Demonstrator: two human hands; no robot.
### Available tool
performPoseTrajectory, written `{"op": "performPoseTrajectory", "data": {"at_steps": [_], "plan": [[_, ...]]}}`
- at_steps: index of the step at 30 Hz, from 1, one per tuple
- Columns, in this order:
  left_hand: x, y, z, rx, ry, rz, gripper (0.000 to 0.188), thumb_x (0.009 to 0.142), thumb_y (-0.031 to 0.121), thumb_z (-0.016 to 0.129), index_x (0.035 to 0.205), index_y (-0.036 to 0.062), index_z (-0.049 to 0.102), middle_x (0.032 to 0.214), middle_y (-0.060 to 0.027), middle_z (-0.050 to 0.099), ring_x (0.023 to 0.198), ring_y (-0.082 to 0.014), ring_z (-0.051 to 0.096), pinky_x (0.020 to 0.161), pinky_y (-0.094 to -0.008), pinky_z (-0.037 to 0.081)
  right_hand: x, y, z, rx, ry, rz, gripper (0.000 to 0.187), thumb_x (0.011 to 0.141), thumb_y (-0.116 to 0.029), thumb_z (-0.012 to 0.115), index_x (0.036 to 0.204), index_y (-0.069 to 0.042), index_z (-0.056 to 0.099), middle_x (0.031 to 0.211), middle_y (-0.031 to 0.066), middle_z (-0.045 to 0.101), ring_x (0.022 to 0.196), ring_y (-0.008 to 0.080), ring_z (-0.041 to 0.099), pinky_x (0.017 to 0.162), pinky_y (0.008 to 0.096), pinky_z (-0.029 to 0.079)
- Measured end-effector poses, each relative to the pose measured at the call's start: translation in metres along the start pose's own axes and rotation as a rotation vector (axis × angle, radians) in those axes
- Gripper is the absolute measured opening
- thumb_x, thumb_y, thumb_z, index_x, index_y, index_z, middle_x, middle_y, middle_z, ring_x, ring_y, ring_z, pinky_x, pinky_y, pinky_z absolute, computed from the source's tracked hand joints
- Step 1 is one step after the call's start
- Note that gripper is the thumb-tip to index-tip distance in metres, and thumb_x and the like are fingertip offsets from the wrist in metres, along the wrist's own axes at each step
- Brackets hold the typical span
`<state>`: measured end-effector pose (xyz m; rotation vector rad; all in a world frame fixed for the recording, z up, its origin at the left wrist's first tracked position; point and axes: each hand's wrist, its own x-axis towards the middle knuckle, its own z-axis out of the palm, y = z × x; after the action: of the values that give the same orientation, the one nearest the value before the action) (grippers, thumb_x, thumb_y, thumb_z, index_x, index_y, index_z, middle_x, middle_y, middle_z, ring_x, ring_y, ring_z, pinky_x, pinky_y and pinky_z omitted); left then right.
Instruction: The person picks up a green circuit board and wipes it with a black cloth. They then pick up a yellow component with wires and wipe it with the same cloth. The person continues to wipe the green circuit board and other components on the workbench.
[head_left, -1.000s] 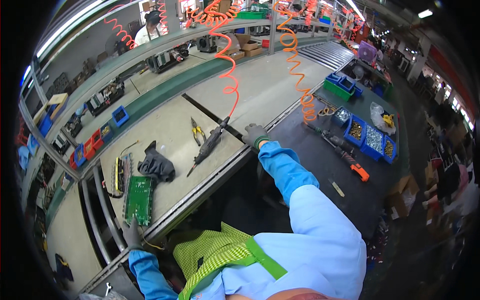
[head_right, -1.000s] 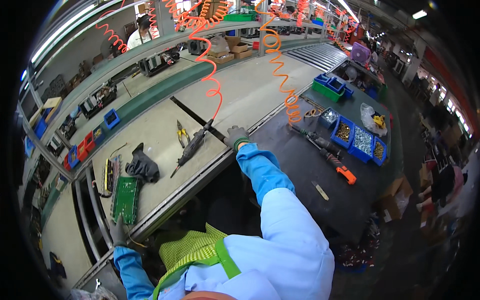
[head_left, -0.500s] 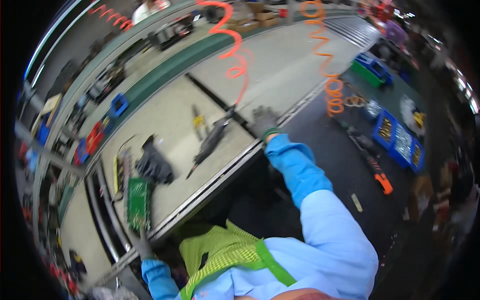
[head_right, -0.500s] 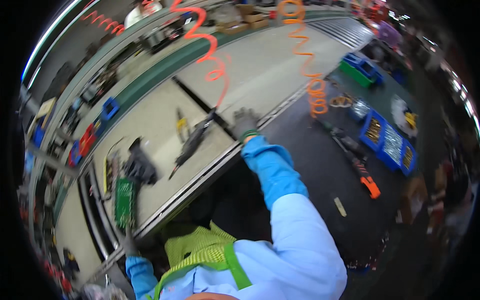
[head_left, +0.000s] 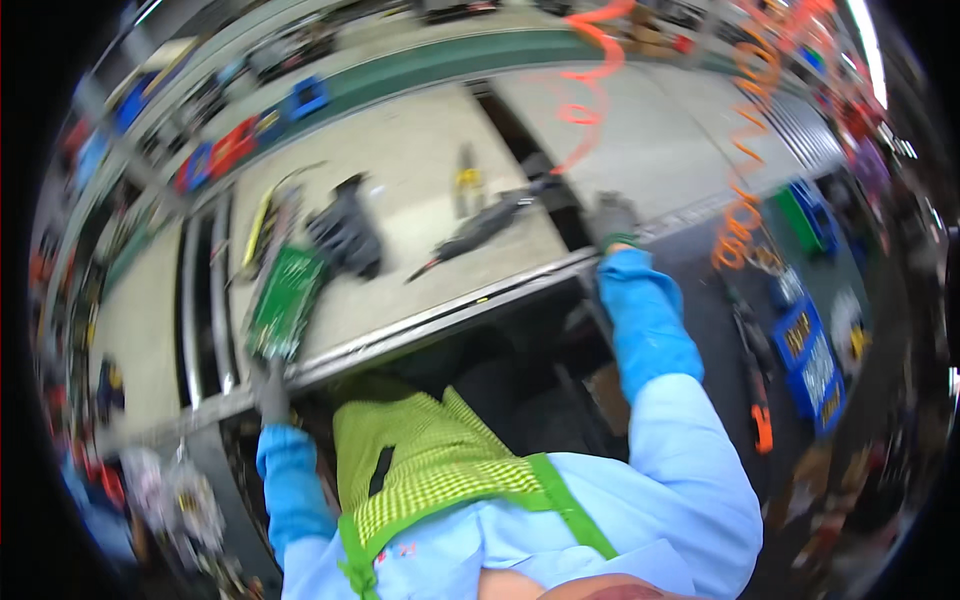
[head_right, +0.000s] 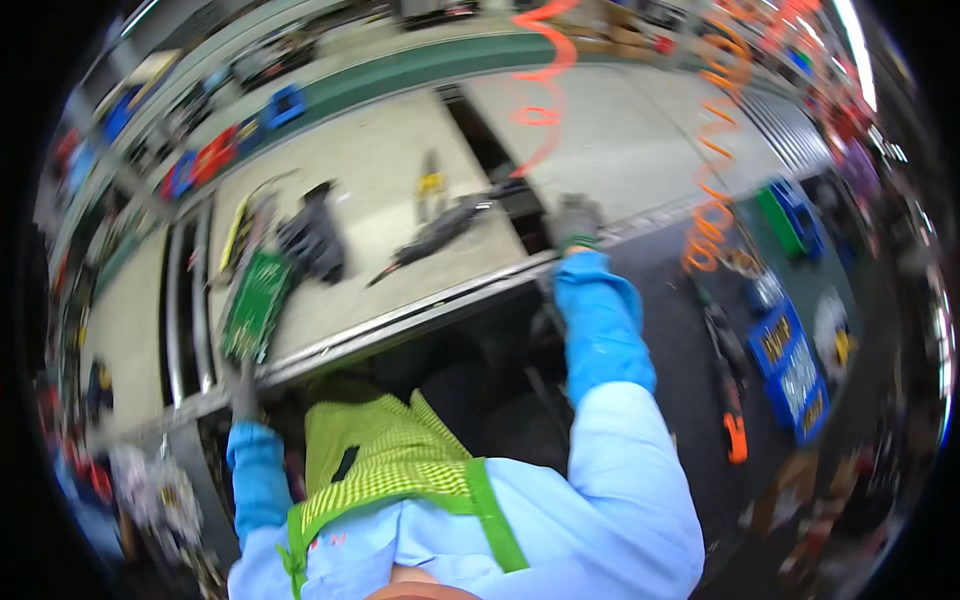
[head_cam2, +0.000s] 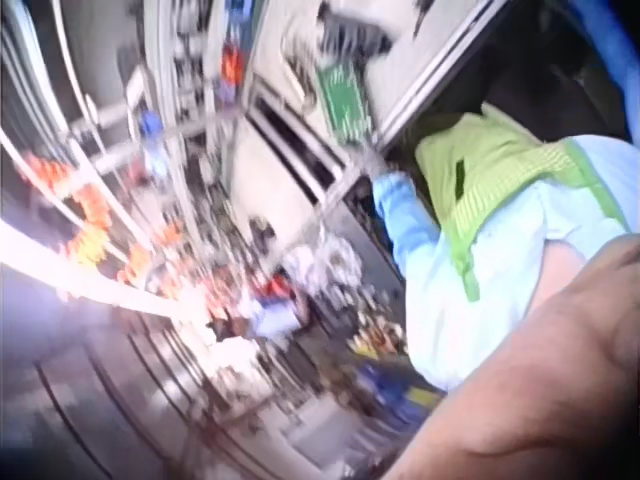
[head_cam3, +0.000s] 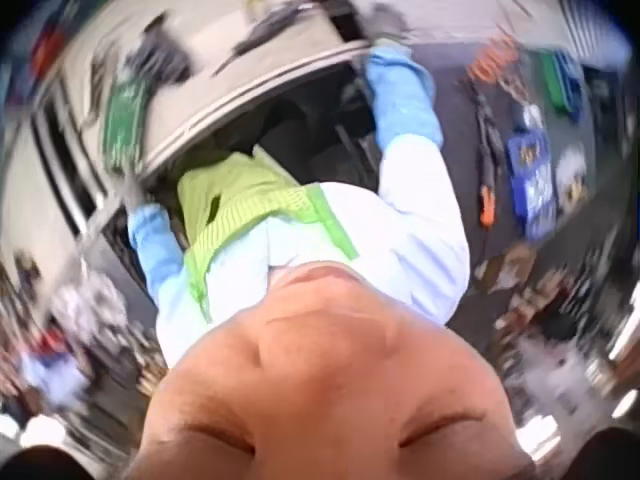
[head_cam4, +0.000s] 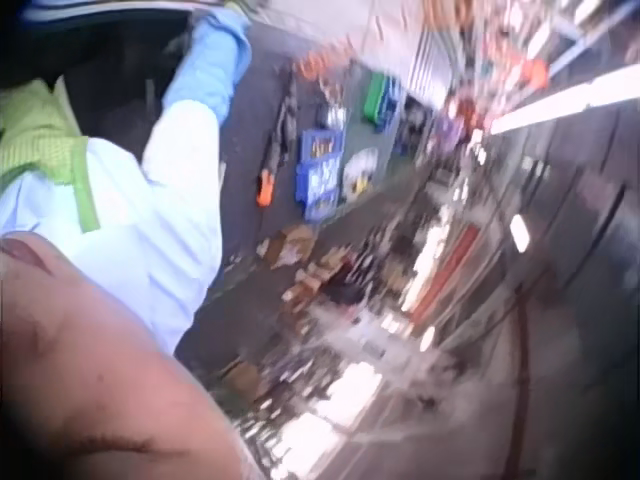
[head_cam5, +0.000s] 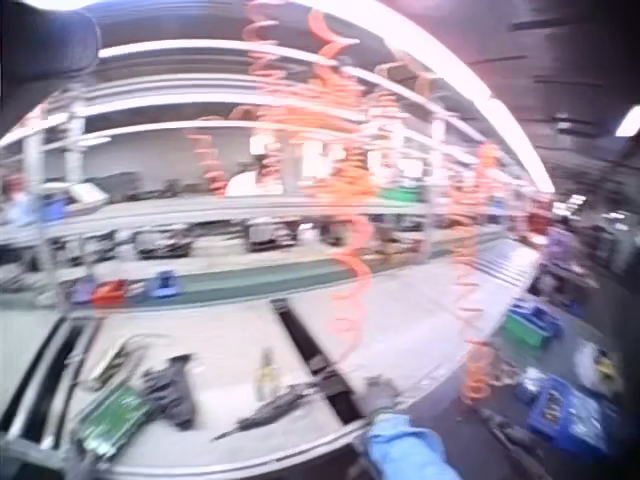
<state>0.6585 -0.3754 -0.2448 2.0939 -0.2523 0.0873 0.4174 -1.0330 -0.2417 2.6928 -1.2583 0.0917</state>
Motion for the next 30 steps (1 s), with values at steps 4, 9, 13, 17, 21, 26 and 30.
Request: {"op": "performPoseTrajectory", "data": {"at_steps": [4, 9, 13, 17, 21, 26, 30], "plan": [[-0.009, 0.021, -0.012, 0.05, 0.037, -0.02, 0.081, 0.082, 0.022, 0.071, 0.146, -0.0026, 0.027, 0.135, -0.0224, 0.05, 0.124, -0.0279, 0.05, 0.104, -0.0349, 0.039, 0.003, -0.012, -0.026, 0.027, -0.234, -0.06, 0.075, 0.093, -0.053, 0.037, 0.148, -0.004, 0.026, 0.152, 0.0211, 0.027, 0.14, 0.0364, 0.027, 0.117, 0.0432, 0.018], [0.019, 0.013, -0.014, 0.161, -0.009, 0.005, 0.092, 0.076, 0.045, 0.072, 0.144, -0.0017, 0.03, 0.116, -0.024, 0.063, 0.105, -0.0346, 0.062, 0.09, -0.0402, 0.048, 0.004, 0.059, 0.04, 1.152, 0.421, 0.067, 0.046, 0.096, -0.024, 0.042, 0.138, -0.004, 0.043, 0.134, 0.0155, 0.051, 0.123, 0.0267, 0.048, 0.105, 0.0383, 0.035], [0.038, 0.016, -0.042, -0.123, -0.076, -0.237, 0.093, 0.078, 0.04, 0.073, 0.142, -0.0102, 0.027, 0.108, -0.0236, 0.064, 0.093, -0.0261, 0.066, 0.08, -0.0343, 0.053, -0.059, -0.078, -0.084, 1.563, 0.717, -0.048, 0.045, 0.097, -0.024, 0.047, 0.134, 0.002, 0.044, 0.126, 0.0127, 0.054, 0.114, 0.0211, 0.052, 0.101, 0.0368, 0.038], [0.064, 0.029, -0.039, -0.323, -0.2, -0.41, 0.083, 0.081, 0.032, 0.073, 0.139, -0.0096, 0.031, 0.102, -0.012, 0.063, 0.077, -0.0146, 0.062, 0.061, -0.0254, 0.049, -0.088, -0.217, -0.152, 1.401, 0.562, -0.561, 0.037, 0.093, -0.013, 0.054, 0.125, 0.005, 0.053, 0.115, 0.0138, 0.062, 0.104, 0.022, 0.059, 0.093, 0.0342, 0.046], [0.07, 0.048, -0.041, -0.332, -0.396, -0.426, 0.05, 0.081, 0.03, 0.074, 0.115, -0.002, 0.058, 0.087, -0.005, 0.065, 0.066, -0.0099, 0.058, 0.058, -0.0243, 0.046, -0.068, -0.338, -0.185, 1.294, 0.277, -0.831, 0.035, 0.09, -0.007, 0.053, 0.123, 0.003, 0.055, 0.114, 0.0151, 0.063, 0.097, 0.0233, 0.063, 0.087, 0.0335, 0.05], [0.07, 0.045, -0.041, -0.476, -0.561, -0.607, 0.04, 0.083, 0.033, 0.069, 0.103, -0.0014, 0.063, 0.082, -0.0045, 0.064, 0.061, -0.0118, 0.056, 0.057, -0.0243, 0.047, 0.012, -0.453, -0.177, 1.363, -0.398, -0.647, 0.038, 0.089, -0.018, 0.059, 0.12, 0.003, 0.056, 0.108, 0.0144, 0.063, 0.096, 0.0236, 0.064, 0.078, 0.0332, 0.053], [0.054, 0.066, -0.079, -0.864, -0.529, -0.773, 0.023, 0.091, 0.018, 0.059, 0.104, 0.0001, 0.063, 0.088, -0.0038, 0.065, 0.074, -0.008, 0.06, 0.062, -0.0227, 0.048, 0.024, -0.502, -0.171, 1.406, -1.117, -0.209, 0.034, 0.089, -0.026, 0.062, 0.111, 0.0, 0.059, 0.095, 0.0107, 0.063, 0.083, 0.0224, 0.064, 0.067, 0.0319, 0.054]]}}
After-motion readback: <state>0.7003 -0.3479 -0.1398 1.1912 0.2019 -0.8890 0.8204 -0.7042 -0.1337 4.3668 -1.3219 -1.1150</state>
